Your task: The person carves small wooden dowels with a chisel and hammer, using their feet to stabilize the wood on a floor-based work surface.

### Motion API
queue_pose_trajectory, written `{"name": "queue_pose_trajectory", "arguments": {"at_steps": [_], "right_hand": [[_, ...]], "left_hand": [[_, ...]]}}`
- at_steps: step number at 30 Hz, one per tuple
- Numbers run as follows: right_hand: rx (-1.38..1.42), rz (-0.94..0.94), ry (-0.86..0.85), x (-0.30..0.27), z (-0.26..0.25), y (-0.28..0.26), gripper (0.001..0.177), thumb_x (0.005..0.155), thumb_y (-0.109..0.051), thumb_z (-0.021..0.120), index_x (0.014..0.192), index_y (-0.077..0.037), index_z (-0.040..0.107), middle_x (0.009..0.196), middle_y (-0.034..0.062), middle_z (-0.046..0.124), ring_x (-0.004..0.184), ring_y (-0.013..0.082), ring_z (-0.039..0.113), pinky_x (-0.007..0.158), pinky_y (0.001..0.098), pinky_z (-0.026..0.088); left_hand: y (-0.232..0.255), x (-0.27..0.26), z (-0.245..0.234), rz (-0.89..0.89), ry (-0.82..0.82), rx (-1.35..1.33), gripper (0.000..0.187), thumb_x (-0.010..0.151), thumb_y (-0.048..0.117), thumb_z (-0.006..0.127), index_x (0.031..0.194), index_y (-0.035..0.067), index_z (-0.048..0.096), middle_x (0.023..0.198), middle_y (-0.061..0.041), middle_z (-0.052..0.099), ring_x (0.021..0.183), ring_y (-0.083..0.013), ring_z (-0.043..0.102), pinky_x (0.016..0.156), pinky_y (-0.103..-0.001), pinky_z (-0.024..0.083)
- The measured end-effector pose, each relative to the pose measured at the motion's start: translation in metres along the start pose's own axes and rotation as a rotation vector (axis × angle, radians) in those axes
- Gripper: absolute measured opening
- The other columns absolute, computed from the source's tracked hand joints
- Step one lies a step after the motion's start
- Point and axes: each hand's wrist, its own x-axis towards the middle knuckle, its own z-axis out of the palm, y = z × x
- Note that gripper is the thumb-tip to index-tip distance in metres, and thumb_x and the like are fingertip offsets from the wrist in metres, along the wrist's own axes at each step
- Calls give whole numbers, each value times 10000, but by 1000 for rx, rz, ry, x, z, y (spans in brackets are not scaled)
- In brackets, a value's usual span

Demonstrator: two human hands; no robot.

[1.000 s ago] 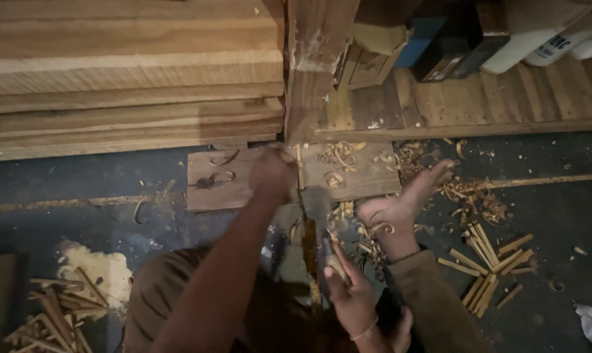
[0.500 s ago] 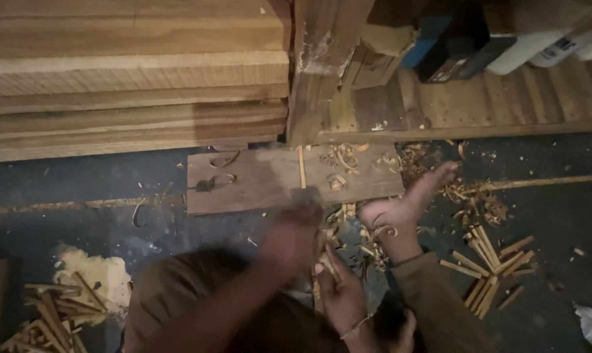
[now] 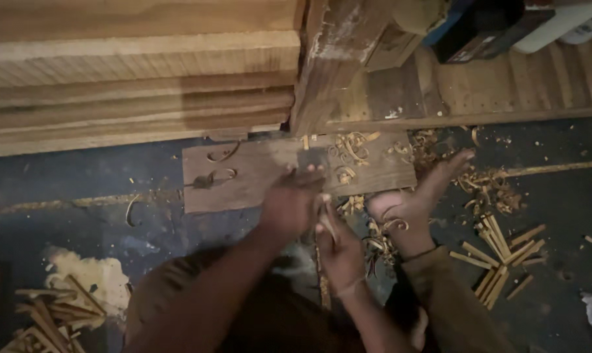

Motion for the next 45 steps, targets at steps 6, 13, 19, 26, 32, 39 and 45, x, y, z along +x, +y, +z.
{"name": "queue_pose_trajectory", "arguments": {"at_steps": [6, 13, 19, 26, 32, 39, 45], "right_hand": [[18, -330, 132, 35, 14, 27, 545, 990, -219, 612, 1511, -86, 523, 1177, 221, 724, 985, 262, 720, 858, 343, 562], [487, 141, 147, -17, -10, 45, 603, 954, -263, 654, 1542, -162, 569, 719, 96, 622, 497, 129, 484, 421, 303, 391], [353, 98, 145, -64, -46, 60, 601, 933, -283, 682, 1510, -178, 552, 643, 14, 583, 458, 73, 459, 390, 268, 369], [330, -23, 61, -75, -33, 78, 567, 935, -314, 694, 1479, -176, 613, 791, 16, 693, 533, 53, 464, 477, 261, 426], [264, 104, -41, -67, -29, 64, 577, 887, -310, 674, 1444, -187, 587, 1314, 18, 738, 601, 105, 584, 522, 283, 505], [270, -164, -20, -65, -26, 66, 546, 963, -263, 652, 1457, -51, 560, 1413, 120, 680, 1246, 158, 640, 1011, 286, 492], [159, -114, -18, -61, -28, 59, 572, 945, -274, 641, 1474, -75, 551, 1307, 126, 747, 1081, 137, 691, 902, 262, 536]], "left_hand": [[-19, 21, 3, 15, -7, -46, 378, 894, 273, 691, 1211, 73, 735, 1249, -149, 711, 1164, -333, 667, 1089, -512, 441], [26, 12, -11, -82, 395, -3, 257, 938, 291, 687, 1070, 71, 699, 1157, -178, 724, 1140, -391, 658, 1053, -515, 486], [4, 37, 15, -696, 108, 2, 332, 806, 333, 725, 997, 62, 708, 986, -200, 713, 940, -415, 673, 806, -541, 537], [-38, 43, 39, -698, 36, 46, 340, 869, 364, 710, 1095, 111, 729, 1123, -173, 738, 1064, -371, 691, 954, -481, 546], [-19, 53, -2, -867, -108, -26, 532, 788, 445, 768, 1227, 154, 697, 1213, -160, 702, 1120, -359, 667, 951, -470, 534], [-10, 54, -14, -902, -126, -53, 421, 774, 467, 790, 1047, 149, 743, 1122, -139, 747, 1066, -346, 701, 914, -472, 556], [-14, 51, -10, -843, -66, -53, 310, 786, 398, 784, 964, 146, 750, 1037, -143, 735, 991, -361, 692, 861, -481, 546]]}}
